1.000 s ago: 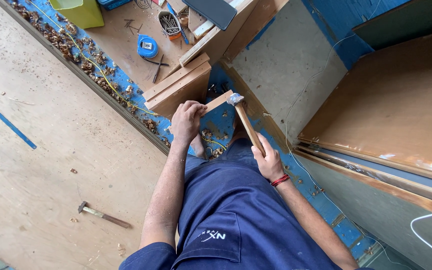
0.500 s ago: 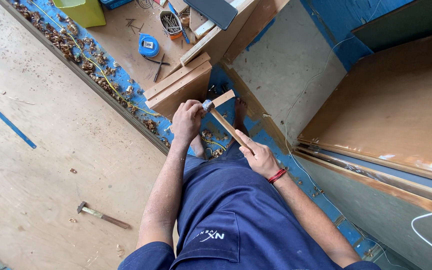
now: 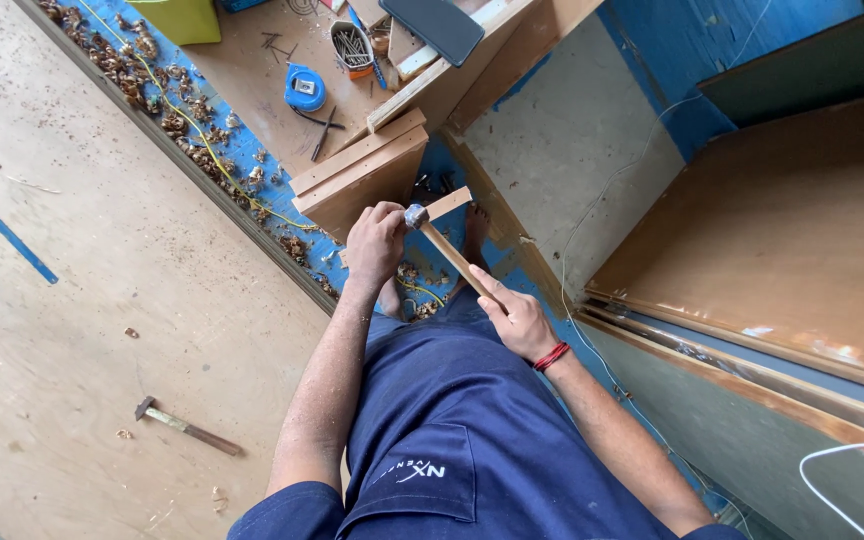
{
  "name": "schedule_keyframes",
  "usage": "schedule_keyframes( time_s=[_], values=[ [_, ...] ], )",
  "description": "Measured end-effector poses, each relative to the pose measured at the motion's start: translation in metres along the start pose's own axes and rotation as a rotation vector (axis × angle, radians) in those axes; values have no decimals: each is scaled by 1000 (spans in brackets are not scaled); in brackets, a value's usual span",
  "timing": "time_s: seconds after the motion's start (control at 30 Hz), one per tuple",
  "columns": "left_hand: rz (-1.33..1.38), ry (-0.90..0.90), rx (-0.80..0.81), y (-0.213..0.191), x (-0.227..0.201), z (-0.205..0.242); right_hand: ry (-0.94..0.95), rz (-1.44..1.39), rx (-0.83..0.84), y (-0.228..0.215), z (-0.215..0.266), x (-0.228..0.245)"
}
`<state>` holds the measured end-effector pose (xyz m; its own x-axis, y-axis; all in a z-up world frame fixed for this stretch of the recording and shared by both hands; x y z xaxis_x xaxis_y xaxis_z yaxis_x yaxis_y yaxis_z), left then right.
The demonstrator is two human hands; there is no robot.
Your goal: The person measures a small wooden plank with a try square, then hammers nails into it to attach it to a larger wooden structure. The person works at a cluttered workbench in a woodworking shop.
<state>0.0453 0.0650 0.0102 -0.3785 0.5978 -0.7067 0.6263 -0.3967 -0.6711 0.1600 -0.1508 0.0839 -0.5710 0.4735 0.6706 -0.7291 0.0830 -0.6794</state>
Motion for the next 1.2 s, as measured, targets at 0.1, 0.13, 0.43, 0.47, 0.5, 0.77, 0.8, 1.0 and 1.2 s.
schedule_keyframes(
  time_s=[0.1,0.13,0.43,0.47,0.5,0.77,0.8,1.0,1.2],
  values=[
    [6,-7,-1,-1,0,-1,9,-102,-3,5,5,-10],
    [10,-9,5,-1,-1,0,-106,-137,-70,3,10,-9],
    [38,-33,33,-4,-1,0,142,-165,27,22,7,-33],
    [37,-36,30,-6,0,0,139,-164,29,24,9,-37],
    [25,-32,48,-7,0,-1,106,-184,-13,23,10,-40],
    [-90,-119,245,-6,13,9,120,-245,-87,27,24,-63],
    [-100,-110,246,-4,14,11,153,-253,-77,28,25,-65],
    [-110,-131,256,5,22,15,141,-260,-84,23,23,-54],
    [-91,-180,279,6,25,16,-63,-154,-137,8,21,-27]
  ],
)
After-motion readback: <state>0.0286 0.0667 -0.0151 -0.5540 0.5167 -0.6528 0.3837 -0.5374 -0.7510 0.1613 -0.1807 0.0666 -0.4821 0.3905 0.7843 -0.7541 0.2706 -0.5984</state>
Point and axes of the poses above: each hand's wrist, its own z-axis away from the middle knuckle, its own y-axis out of the palm, x = y × z, the point moved 7 cm from there along -z, towards the middle knuckle
